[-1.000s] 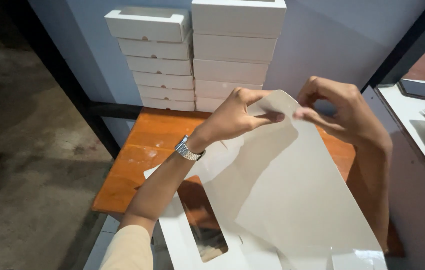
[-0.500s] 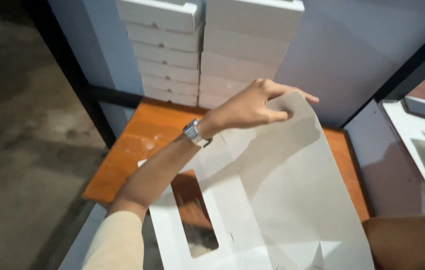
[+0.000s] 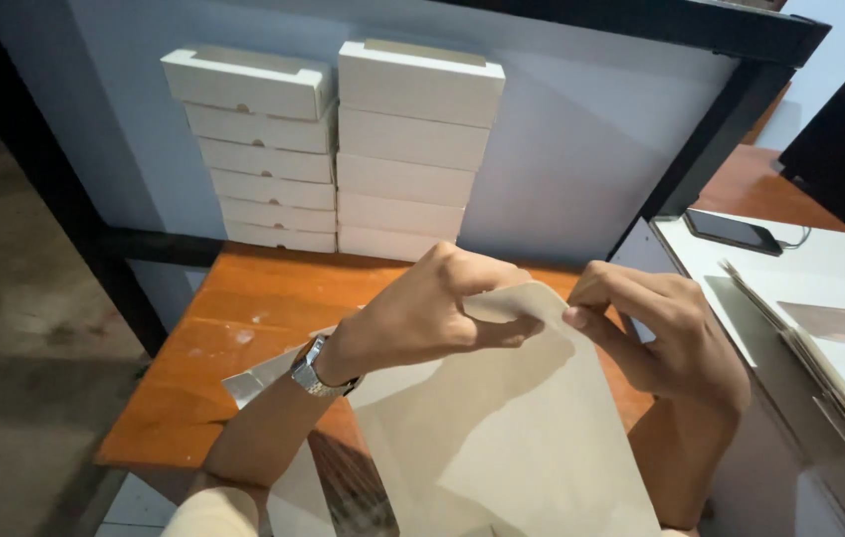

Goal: Assembling a white cardboard box by folding its flaps and panels on a wooden table.

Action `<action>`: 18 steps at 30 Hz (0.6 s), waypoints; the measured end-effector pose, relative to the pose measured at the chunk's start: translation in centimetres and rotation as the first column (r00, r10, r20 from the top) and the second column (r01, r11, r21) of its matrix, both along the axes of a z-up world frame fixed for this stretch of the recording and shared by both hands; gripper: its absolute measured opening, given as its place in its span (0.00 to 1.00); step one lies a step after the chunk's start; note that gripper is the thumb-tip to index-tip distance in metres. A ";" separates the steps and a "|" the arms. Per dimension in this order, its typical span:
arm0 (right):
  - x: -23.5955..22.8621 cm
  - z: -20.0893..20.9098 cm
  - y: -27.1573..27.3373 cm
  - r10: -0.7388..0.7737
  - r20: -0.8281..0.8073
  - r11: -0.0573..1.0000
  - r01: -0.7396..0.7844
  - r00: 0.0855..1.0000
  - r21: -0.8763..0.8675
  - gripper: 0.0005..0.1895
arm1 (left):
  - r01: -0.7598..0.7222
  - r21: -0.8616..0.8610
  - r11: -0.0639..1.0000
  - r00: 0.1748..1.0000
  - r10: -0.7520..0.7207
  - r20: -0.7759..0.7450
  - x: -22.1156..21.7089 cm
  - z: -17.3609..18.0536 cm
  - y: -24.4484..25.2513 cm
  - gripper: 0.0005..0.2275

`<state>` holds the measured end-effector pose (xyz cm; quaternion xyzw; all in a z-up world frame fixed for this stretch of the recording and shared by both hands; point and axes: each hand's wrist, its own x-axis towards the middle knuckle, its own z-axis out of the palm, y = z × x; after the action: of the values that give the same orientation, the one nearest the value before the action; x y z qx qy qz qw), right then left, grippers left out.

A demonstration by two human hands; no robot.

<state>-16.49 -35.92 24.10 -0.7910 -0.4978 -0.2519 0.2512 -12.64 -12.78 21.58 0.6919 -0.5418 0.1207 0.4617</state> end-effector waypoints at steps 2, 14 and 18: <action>0.0 -0.1 -0.2 -0.036 -0.011 0.999 0.036 0.999 0.015 0.12 | -0.022 -0.032 0.999 0.998 0.024 0.064 -0.1 0.0 -0.2 0.03; 2.8 -0.8 -0.4 0.165 -0.222 0.979 -0.132 0.961 0.154 0.15 | -0.079 -0.026 0.997 0.997 0.079 0.017 0.3 2.0 -0.4 0.07; 2.4 -0.6 -0.3 0.065 -0.066 0.994 -0.059 0.996 0.092 0.13 | -0.086 0.108 0.990 0.990 0.097 -0.101 0.7 2.7 -0.8 0.10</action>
<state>-14.04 -36.26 23.46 -0.7713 -0.5012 -0.2387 0.3113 -11.90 -13.62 24.26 0.7444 -0.4898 0.0765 0.4473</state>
